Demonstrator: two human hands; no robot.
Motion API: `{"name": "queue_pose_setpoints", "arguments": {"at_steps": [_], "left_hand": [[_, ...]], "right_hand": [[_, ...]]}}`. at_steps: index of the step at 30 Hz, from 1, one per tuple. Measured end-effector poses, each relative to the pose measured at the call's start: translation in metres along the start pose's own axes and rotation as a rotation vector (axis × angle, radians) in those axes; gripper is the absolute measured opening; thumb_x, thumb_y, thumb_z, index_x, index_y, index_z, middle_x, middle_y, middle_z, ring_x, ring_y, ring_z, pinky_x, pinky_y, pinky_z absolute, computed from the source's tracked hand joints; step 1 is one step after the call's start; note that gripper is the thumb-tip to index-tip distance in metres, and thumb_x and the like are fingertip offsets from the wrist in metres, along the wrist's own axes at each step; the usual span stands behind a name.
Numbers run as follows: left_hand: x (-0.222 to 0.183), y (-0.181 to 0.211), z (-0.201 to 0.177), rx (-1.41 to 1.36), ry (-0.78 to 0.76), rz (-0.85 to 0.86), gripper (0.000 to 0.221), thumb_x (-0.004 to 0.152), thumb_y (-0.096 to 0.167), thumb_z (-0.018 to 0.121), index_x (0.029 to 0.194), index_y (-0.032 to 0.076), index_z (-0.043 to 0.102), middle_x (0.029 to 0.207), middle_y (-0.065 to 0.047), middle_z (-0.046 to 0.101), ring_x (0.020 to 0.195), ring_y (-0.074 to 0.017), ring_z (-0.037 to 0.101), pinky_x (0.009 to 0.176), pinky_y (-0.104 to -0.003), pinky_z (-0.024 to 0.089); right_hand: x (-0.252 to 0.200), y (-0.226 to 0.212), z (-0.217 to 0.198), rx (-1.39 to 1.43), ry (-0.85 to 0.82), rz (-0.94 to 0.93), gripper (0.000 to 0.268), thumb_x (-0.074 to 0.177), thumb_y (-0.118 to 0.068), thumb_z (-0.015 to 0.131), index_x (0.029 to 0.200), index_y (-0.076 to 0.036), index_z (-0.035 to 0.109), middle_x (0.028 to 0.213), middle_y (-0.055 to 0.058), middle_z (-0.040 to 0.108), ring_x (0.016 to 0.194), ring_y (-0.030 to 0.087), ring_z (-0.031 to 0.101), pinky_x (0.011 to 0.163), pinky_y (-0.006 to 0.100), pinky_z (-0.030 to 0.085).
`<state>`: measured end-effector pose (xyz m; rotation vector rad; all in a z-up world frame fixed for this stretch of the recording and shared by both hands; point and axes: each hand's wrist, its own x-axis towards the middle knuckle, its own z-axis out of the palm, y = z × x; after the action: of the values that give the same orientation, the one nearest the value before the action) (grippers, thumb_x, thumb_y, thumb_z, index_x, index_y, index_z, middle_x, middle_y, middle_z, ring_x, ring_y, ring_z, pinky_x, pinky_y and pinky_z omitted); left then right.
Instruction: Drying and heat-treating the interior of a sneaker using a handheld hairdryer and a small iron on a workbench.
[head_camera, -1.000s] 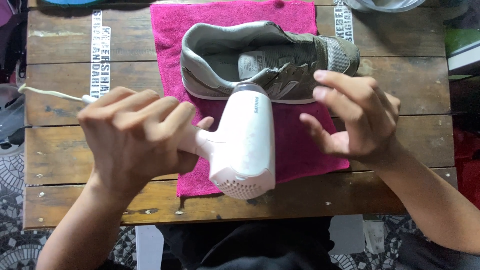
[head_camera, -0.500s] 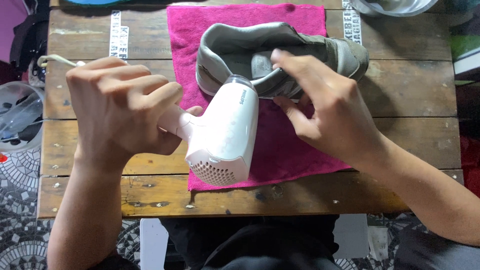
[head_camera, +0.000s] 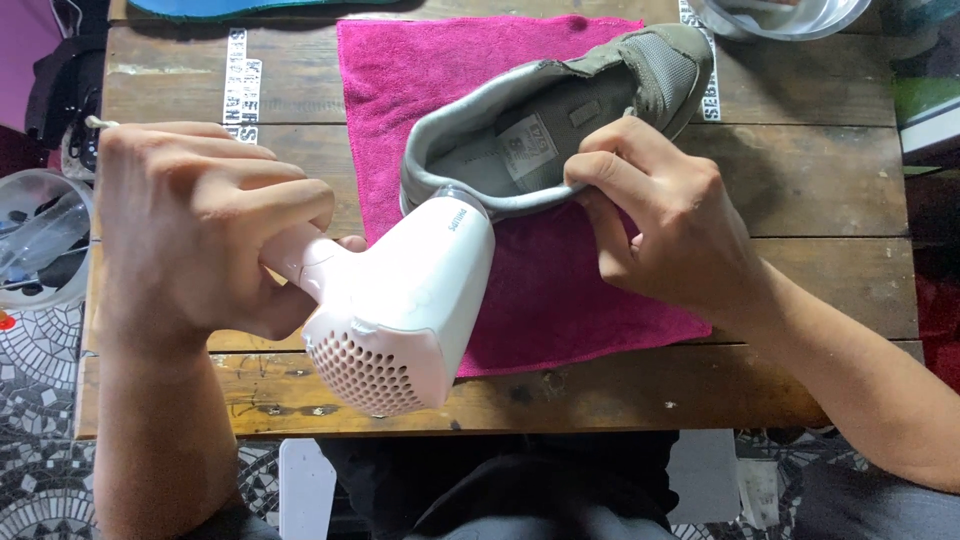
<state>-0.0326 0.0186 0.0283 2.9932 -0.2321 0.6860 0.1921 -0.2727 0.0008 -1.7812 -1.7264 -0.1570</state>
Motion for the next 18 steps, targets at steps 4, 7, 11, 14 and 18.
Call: {"name": "queue_pose_setpoints", "arguments": {"at_steps": [4, 7, 11, 14, 18], "left_hand": [[0.004, 0.0, -0.002, -0.061, 0.06, 0.048, 0.061, 0.113, 0.045, 0.067, 0.064, 0.015, 0.047, 0.056, 0.002, 0.047, 0.051, -0.0255, 0.049, 0.057, -0.042, 0.036], [0.001, -0.005, -0.001, -0.087, 0.083, 0.081, 0.066, 0.114, 0.057, 0.061, 0.067, 0.012, 0.052, 0.059, -0.001, 0.053, 0.052, -0.0257, 0.051, 0.057, -0.04, 0.037], [0.002, -0.006, -0.001, -0.087, 0.112, 0.115, 0.067, 0.115, 0.057, 0.061, 0.067, 0.011, 0.054, 0.06, -0.001, 0.055, 0.053, -0.0237, 0.052, 0.058, -0.039, 0.037], [0.005, 0.001, 0.001, -0.098, 0.151, 0.144, 0.064, 0.114, 0.06, 0.05, 0.069, 0.014, 0.048, 0.062, -0.002, 0.047, 0.054, -0.025, 0.046, 0.06, -0.04, 0.034], [0.007, 0.003, 0.011, -0.055, 0.157, 0.204, 0.061, 0.116, 0.048, 0.057, 0.067, 0.014, 0.049, 0.059, -0.001, 0.044, 0.052, -0.0229, 0.043, 0.058, -0.038, 0.037]], "right_hand": [[-0.002, 0.009, -0.005, -0.038, -0.028, -0.004, 0.016, 0.099, 0.017, 0.063, 0.11, 0.005, 0.066, 0.108, 0.021, 0.063, 0.083, 0.03, 0.061, 0.072, 0.037, 0.049], [-0.007, 0.019, -0.013, -0.079, -0.059, 0.046, 0.025, 0.082, 0.003, 0.067, 0.107, 0.003, 0.066, 0.112, 0.02, 0.067, 0.087, 0.032, 0.063, 0.075, 0.041, 0.051], [-0.016, 0.037, -0.022, -0.143, -0.047, 0.033, 0.021, 0.081, -0.005, 0.069, 0.102, -0.002, 0.067, 0.113, 0.013, 0.07, 0.09, 0.03, 0.066, 0.08, 0.041, 0.051], [-0.015, 0.048, -0.03, -0.162, -0.048, -0.002, 0.019, 0.081, -0.008, 0.072, 0.1, -0.004, 0.068, 0.114, 0.011, 0.075, 0.091, 0.028, 0.069, 0.08, 0.041, 0.05], [0.003, 0.054, -0.041, -0.066, -0.092, -0.109, 0.013, 0.088, 0.008, 0.071, 0.094, -0.001, 0.066, 0.126, 0.021, 0.076, 0.108, 0.037, 0.074, 0.094, 0.046, 0.055]]}}
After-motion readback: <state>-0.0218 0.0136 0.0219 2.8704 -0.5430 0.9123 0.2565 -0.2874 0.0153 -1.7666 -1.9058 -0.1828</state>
